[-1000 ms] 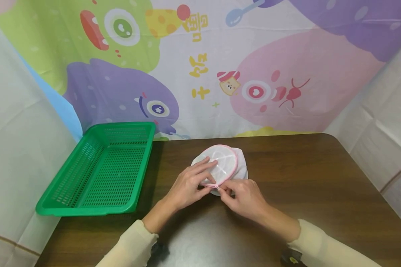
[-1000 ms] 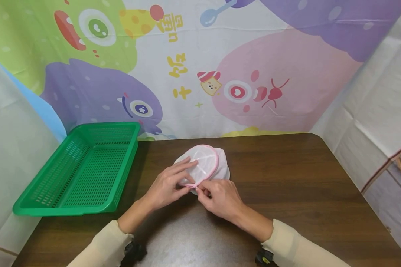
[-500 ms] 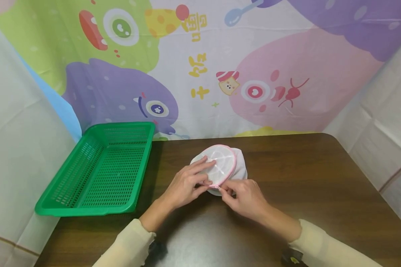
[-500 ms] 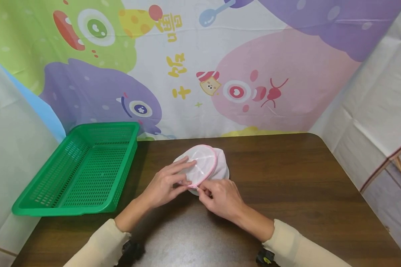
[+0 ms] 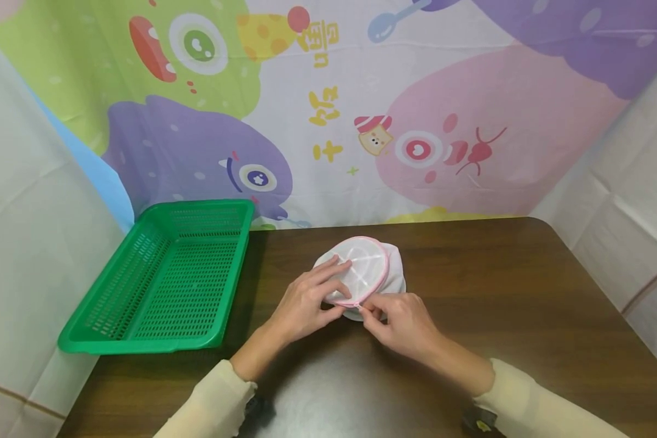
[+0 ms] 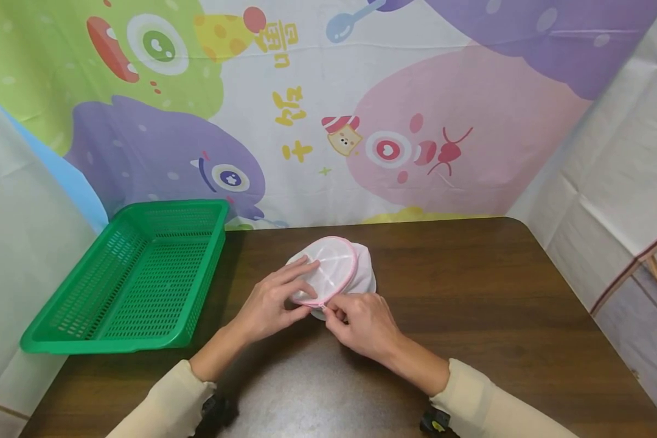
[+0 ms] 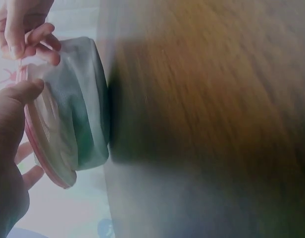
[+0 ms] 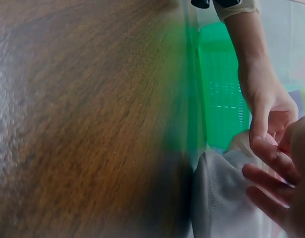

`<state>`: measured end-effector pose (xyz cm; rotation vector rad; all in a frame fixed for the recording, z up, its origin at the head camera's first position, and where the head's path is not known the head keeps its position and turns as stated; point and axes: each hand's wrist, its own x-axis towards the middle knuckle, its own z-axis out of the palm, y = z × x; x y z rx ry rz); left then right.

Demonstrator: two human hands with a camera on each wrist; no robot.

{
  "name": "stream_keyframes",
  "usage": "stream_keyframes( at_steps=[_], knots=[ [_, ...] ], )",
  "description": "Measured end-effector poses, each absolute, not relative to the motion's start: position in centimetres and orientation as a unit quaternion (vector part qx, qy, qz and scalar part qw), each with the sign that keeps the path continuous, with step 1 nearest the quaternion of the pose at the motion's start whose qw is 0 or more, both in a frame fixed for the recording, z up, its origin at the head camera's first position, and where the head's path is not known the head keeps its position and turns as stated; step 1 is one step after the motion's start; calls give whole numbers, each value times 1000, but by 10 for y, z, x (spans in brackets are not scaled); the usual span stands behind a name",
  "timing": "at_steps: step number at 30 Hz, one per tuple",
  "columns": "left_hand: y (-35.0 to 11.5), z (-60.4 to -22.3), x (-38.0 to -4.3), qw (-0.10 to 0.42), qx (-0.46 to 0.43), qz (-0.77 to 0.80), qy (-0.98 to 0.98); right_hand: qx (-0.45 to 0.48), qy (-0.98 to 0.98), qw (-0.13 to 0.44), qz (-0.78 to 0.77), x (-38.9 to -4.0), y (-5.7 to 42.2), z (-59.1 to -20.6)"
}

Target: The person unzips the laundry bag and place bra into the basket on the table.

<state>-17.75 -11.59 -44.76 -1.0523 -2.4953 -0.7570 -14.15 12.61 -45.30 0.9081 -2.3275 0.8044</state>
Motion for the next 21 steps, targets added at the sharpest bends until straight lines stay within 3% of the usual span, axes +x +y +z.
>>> stream_keyframes(
  at_steps=[21],
  knots=[
    [-121, -450, -181, 184, -387, -262, -865, 334, -853, 272, 294, -143, 131, -455]
  ],
)
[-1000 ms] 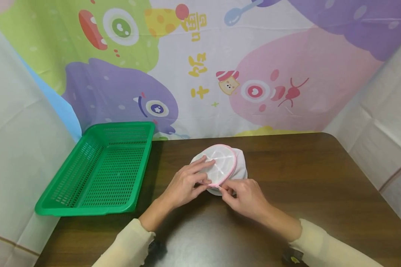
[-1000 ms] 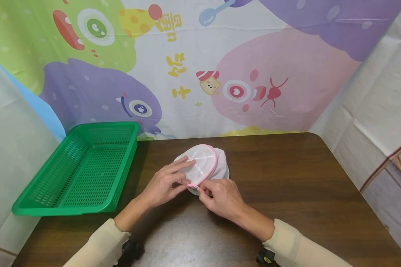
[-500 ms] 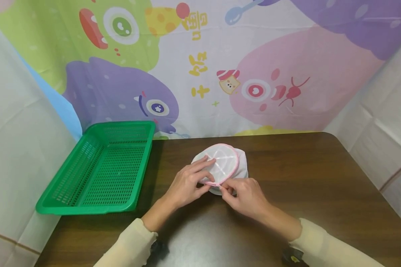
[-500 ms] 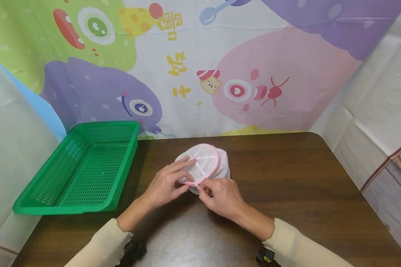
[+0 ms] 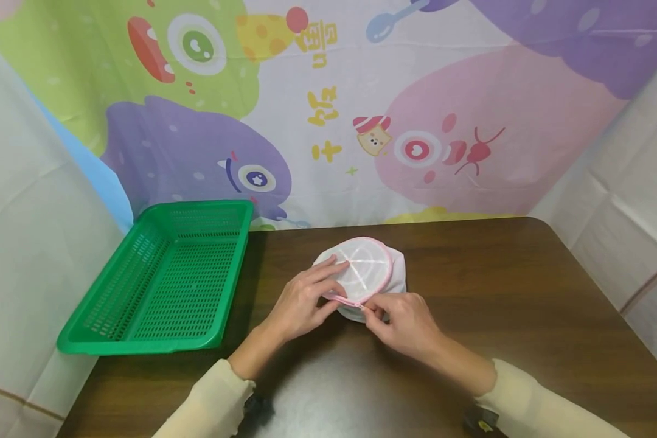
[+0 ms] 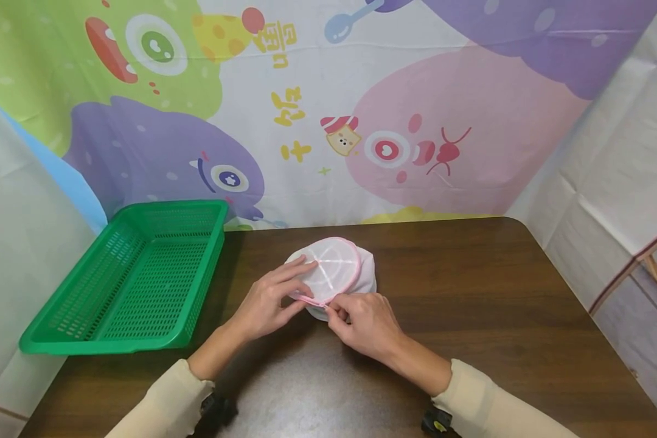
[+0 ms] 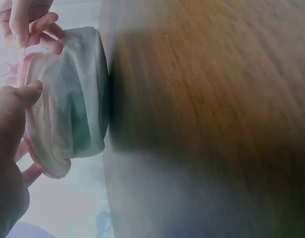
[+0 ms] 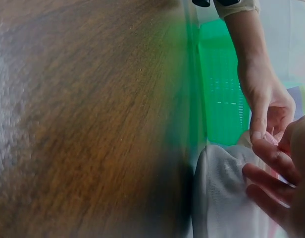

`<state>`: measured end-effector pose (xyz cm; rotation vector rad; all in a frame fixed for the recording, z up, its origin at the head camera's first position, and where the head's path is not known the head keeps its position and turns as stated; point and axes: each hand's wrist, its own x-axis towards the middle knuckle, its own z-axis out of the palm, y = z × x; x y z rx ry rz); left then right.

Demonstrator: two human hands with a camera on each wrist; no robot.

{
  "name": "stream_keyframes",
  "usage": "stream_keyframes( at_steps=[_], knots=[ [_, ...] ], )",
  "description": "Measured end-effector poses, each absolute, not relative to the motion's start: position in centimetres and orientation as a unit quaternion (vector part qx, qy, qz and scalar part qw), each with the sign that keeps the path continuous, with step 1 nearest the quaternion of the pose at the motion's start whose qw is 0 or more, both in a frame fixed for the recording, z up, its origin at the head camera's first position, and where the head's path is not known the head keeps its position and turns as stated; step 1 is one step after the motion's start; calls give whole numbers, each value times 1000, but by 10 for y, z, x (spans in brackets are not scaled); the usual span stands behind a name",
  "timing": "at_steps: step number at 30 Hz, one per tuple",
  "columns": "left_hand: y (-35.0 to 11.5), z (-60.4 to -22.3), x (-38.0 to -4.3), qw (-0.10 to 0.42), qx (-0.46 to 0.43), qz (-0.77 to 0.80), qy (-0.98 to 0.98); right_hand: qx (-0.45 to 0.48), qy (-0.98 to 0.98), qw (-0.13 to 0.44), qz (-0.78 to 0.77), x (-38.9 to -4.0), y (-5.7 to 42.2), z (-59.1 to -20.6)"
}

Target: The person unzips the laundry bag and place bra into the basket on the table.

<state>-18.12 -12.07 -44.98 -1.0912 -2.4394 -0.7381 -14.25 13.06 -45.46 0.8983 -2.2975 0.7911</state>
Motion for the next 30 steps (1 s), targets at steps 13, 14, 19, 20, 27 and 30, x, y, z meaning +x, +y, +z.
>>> stream_keyframes(
  at_steps=[13, 14, 19, 20, 27, 30],
  knots=[
    [-113, -449, -176, 184, -395, -285, -854, 336, -847, 283, 298, -143, 127, -452],
    [-112, -449, -177, 186, -398, -285, -852, 337, -847, 283, 298, -143, 127, -452],
    [-113, -448, -178, 187, -405, -281, -850, 338, -847, 280, 299, -143, 127, -452],
    [-113, -448, -178, 186, -406, -281, -850, 337, -848, 279, 298, -143, 127, -452],
    [-118, -450, -180, 183, -399, -281, -854, 331, -853, 270, 300, -143, 131, -453],
    [-119, -450, -180, 182, -394, -282, -856, 332, -851, 270, 304, -143, 132, -453]
  ],
)
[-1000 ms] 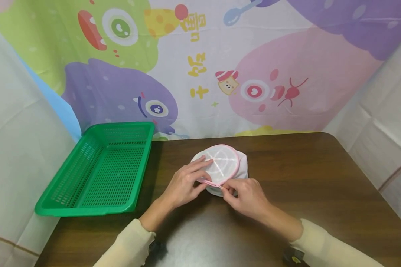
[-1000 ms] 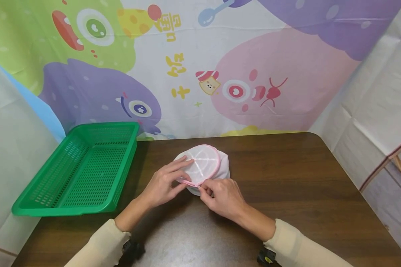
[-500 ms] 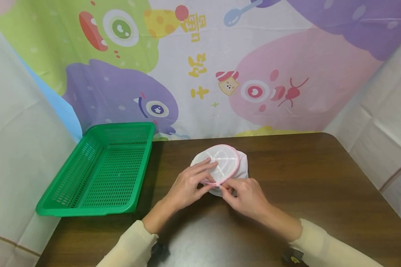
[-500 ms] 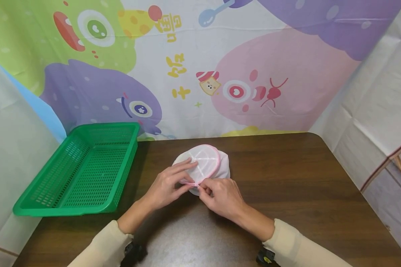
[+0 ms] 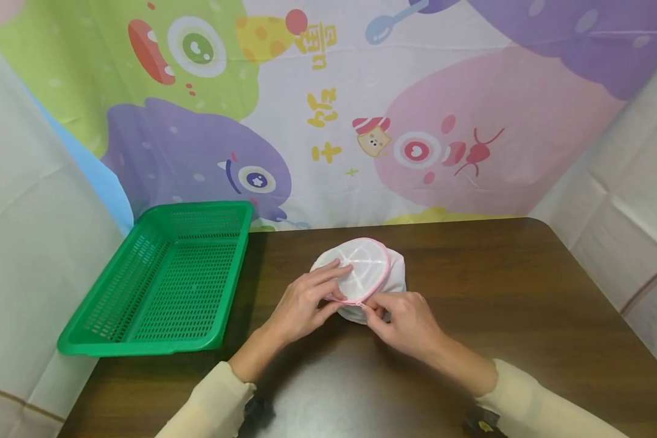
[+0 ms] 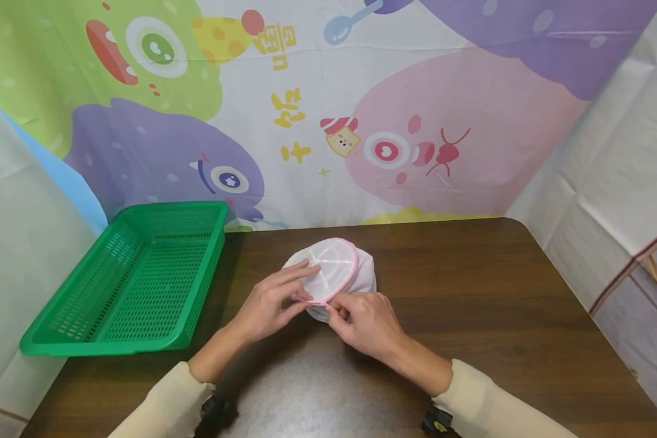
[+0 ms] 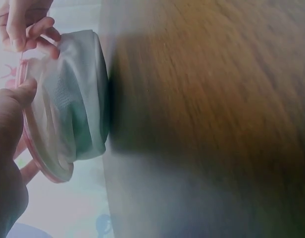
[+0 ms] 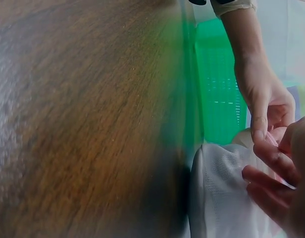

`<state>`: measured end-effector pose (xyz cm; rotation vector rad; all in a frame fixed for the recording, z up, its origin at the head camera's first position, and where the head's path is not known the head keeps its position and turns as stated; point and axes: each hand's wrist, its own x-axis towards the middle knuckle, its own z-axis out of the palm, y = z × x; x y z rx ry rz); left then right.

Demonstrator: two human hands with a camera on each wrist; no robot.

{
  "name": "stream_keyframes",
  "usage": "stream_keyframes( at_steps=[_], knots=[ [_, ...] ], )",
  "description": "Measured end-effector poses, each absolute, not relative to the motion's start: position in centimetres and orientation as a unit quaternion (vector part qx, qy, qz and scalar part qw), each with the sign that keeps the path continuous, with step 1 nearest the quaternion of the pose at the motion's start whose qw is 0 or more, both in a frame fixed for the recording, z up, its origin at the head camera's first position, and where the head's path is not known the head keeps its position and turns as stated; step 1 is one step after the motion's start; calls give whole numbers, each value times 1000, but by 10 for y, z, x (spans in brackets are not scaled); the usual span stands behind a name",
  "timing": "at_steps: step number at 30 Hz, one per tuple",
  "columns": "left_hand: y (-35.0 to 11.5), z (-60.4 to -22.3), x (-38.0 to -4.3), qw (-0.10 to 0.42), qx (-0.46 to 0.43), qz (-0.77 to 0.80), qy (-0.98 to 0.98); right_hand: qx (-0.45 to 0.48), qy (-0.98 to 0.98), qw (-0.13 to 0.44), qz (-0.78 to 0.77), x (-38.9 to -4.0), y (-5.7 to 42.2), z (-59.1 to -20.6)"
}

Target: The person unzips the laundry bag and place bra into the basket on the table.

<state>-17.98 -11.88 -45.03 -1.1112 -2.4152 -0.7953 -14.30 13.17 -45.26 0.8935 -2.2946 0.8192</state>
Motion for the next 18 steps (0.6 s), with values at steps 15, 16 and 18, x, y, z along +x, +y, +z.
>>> stream_keyframes(
  at_steps=[15, 16, 18],
  knots=[
    [-109, -450, -176, 197, -410, -281, -845, 339, -842, 281, 311, -142, 126, -452],
    [-109, -449, -176, 195, -410, -281, -846, 340, -842, 281, 311, -142, 126, -452],
    [-110, -449, -176, 193, -410, -280, -846, 340, -841, 283, 311, -143, 126, -453]
  ],
)
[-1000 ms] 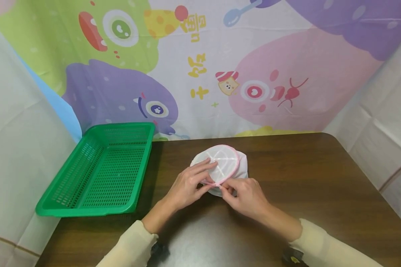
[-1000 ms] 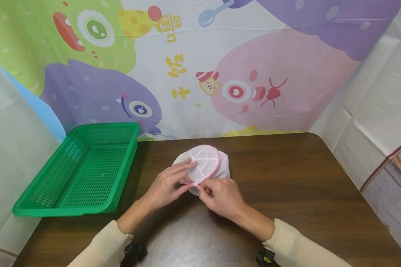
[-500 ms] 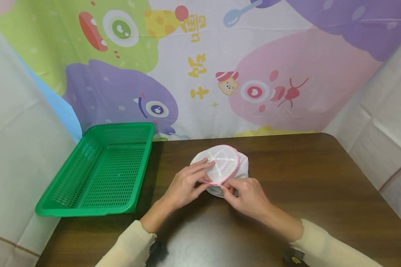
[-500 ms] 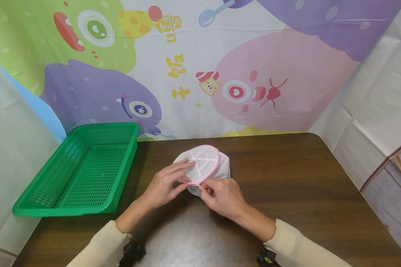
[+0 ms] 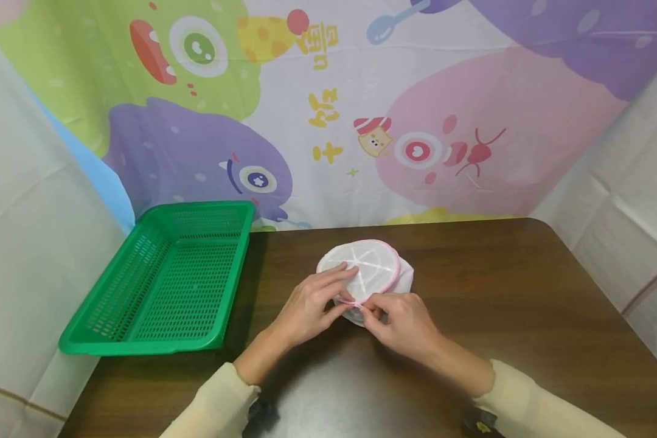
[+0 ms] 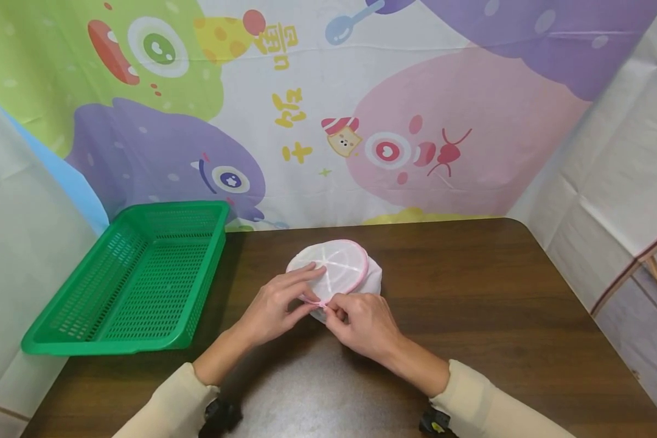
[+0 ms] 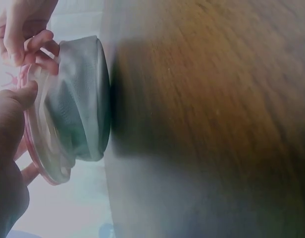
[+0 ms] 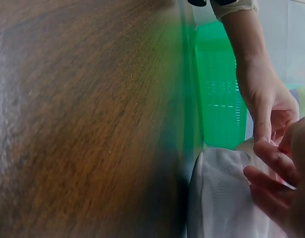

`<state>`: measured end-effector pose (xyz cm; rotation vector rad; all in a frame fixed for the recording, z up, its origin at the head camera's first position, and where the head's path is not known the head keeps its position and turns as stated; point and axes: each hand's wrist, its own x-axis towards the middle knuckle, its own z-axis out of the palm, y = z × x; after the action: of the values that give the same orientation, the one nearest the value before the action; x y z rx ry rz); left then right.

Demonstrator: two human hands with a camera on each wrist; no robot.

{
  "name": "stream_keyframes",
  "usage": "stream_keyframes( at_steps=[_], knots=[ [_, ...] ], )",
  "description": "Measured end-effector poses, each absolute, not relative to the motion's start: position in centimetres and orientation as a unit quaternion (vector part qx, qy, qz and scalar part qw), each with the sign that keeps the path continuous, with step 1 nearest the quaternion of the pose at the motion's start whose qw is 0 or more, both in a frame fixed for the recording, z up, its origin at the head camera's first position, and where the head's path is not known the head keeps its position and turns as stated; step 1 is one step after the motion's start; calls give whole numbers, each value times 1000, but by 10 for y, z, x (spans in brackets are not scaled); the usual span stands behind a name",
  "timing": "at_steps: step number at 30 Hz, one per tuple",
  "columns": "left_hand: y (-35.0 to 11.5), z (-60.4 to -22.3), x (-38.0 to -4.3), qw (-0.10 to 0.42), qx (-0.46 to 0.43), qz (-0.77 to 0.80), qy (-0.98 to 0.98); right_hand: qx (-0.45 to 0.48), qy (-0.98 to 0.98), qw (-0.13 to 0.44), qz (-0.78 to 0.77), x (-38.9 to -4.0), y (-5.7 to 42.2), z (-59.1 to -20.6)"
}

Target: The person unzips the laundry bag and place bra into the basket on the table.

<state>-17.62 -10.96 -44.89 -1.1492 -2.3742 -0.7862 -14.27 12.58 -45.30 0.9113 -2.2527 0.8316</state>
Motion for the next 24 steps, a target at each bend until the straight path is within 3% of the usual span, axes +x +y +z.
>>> stream_keyframes(
  at_steps=[24],
  knots=[
    [-112, -451, -174, 182, -400, -285, -852, 336, -844, 279, 310, -140, 127, -453]
  ],
)
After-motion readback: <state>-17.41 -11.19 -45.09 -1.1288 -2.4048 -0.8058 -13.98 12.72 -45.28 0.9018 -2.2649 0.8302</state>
